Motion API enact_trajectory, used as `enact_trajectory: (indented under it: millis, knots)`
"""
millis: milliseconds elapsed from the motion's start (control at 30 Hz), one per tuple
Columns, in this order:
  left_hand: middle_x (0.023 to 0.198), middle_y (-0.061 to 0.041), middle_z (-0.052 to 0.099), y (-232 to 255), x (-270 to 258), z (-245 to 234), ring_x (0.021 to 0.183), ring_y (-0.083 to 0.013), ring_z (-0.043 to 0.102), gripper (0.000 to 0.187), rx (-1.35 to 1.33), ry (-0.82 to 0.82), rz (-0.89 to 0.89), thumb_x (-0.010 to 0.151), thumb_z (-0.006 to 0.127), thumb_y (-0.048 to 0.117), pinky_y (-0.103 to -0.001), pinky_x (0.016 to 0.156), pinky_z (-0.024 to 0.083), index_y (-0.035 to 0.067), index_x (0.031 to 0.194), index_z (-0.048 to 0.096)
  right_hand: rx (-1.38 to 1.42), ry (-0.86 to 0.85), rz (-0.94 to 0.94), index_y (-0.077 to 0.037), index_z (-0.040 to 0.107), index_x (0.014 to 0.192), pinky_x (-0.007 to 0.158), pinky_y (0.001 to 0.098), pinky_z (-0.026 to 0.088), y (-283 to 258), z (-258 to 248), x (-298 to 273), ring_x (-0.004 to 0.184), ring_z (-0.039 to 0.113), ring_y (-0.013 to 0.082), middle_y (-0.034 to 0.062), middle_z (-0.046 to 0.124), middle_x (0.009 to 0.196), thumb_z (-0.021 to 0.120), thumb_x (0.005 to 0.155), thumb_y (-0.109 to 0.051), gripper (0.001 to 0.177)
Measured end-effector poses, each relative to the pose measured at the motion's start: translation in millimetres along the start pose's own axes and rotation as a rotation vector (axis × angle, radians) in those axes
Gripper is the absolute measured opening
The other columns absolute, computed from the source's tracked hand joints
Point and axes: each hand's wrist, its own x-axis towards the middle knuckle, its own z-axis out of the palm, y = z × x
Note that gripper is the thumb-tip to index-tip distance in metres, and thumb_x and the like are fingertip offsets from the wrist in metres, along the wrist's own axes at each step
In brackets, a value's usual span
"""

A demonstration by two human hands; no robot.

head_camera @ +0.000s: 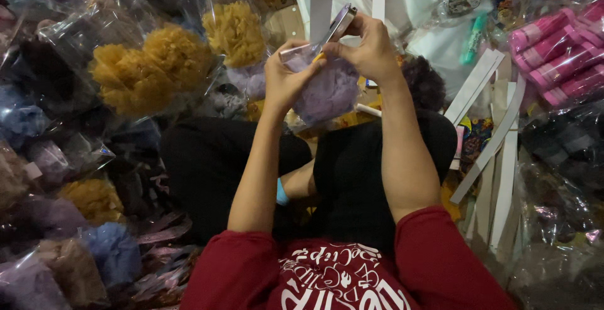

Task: The person packs bath sponges into plastic bags and seals them with a stapler.

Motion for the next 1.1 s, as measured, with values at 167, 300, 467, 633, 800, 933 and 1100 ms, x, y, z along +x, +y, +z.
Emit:
enact_trajectory:
  millis: [167,300,467,633,800,933,1100]
  knots:
    - [0.084,0.004,0.072,7.0,-3.5,1.0,0.075,-0.0073,0.066,0.021,-0.090,0.016,-0.041,0.082,0.085,0.029,-0.022,0.063,0.054,0.014,0.090,0.072,-0.067,0.032,-0.003,-0.005,0.070,0.102,0.088,0.0337,0.059,-2.2,1.4,-3.5,0.095,0.072,0.0202,0.0078,0.075,0.101,0.089,0.085,-0.030,0.036]
    - [0.081,0.007,0.069,-4.3,1.1,-0.6,0.076,-0.0053,0.061,0.022,-0.037,0.030,0.021,0.083,0.086,0.031,-0.022,0.068,0.046,0.016,0.087,0.070,-0.046,0.033,-0.003,-0.005,0.070,0.100,0.091,0.0335,0.060,1.0,6.4,0.8,0.095,0.074,0.0194,0.0088,0.076,0.099,0.090,0.085,-0.028,0.034]
    - [0.123,-0.004,0.071,-6.5,2.6,-12.5,0.107,-0.0163,0.070,0.060,-0.083,-0.138,-0.140,0.075,0.089,0.030,-0.030,0.087,0.059,0.013,0.127,0.065,-0.020,0.014,0.140,-0.009,0.071,0.106,0.086,0.0314,0.060,8.7,8.2,6.7,0.099,0.072,0.0141,0.0045,0.077,0.106,0.088,0.083,-0.036,0.040]
    - [0.135,-0.008,0.064,-15.3,3.2,-20.0,0.116,-0.0217,0.069,0.055,-0.184,-0.154,-0.068,0.085,0.084,0.019,-0.035,0.092,0.064,0.013,0.134,0.060,0.019,0.012,0.207,-0.009,0.068,0.108,0.092,0.0315,0.060,8.0,7.5,9.0,0.105,0.072,0.0169,0.0057,0.075,0.110,0.086,0.081,-0.038,0.044]
    - [0.131,-0.009,0.066,-21.4,9.3,-26.9,0.110,-0.0192,0.069,0.058,-0.220,-0.102,-0.044,0.083,0.087,0.022,-0.032,0.091,0.062,0.013,0.133,0.060,0.029,0.108,0.238,-0.007,0.066,0.119,0.100,0.0366,0.057,5.8,5.9,8.3,0.108,0.071,0.0183,0.0069,0.075,0.113,0.080,0.088,-0.035,0.043]
    - [0.135,-0.009,0.064,-17.0,12.6,-34.7,0.118,-0.0245,0.065,0.057,-0.198,-0.018,-0.134,0.079,0.088,0.032,-0.038,0.089,0.065,0.018,0.128,0.064,0.132,0.235,0.153,-0.006,0.063,0.126,0.103,0.0310,0.058,8.1,2.7,14.3,0.118,0.070,0.0212,0.0110,0.074,0.120,0.077,0.093,-0.039,0.049]
    - [0.138,-0.014,0.060,-8.2,31.2,-36.7,0.102,-0.0269,0.070,0.061,-0.296,0.037,-0.221,0.076,0.089,0.015,-0.036,0.076,0.072,0.015,0.129,0.061,0.042,0.380,0.169,-0.014,0.061,0.135,0.083,0.0283,0.060,22.0,0.3,25.6,0.102,0.071,0.0160,0.0049,0.075,0.113,0.072,0.100,-0.030,0.040]
